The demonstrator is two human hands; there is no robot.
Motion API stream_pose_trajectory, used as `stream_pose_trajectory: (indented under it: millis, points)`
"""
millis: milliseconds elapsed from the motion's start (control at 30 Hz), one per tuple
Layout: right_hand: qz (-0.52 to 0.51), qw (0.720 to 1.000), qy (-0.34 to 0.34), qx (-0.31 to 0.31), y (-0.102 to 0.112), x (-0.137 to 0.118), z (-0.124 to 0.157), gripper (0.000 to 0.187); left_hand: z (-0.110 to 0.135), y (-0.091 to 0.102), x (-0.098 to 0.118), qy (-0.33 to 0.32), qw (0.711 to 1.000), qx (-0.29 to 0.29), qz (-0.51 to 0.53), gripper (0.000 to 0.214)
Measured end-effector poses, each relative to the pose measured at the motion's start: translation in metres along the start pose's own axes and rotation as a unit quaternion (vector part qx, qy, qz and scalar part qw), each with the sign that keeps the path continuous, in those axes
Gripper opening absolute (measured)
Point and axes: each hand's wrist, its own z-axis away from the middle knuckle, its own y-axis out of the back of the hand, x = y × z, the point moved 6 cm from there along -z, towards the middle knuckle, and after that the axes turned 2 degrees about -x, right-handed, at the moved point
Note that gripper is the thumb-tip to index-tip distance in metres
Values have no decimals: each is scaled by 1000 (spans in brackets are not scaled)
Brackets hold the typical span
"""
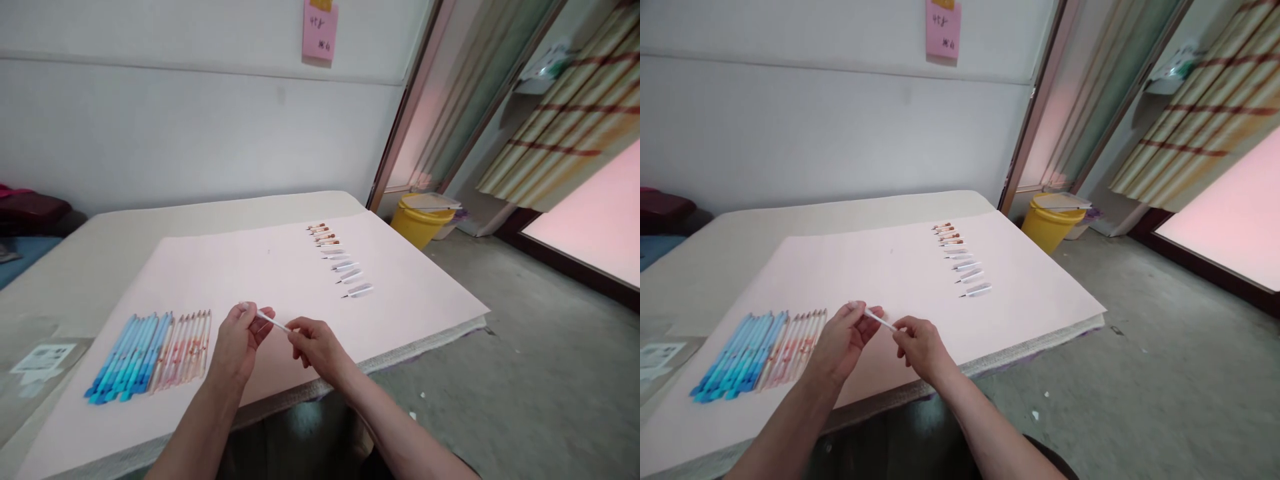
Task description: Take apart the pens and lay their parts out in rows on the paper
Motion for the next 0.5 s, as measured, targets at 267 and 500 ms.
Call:
stream_pose_trajectory:
  millis: [267, 500]
  points:
    - [25, 999, 22, -13, 5, 4, -5, 11, -4, 5, 3, 4, 1000, -2, 14, 18]
    - [138, 990, 30, -4, 10, 3, -9, 29, -11, 11, 1, 6, 999, 20, 42, 14]
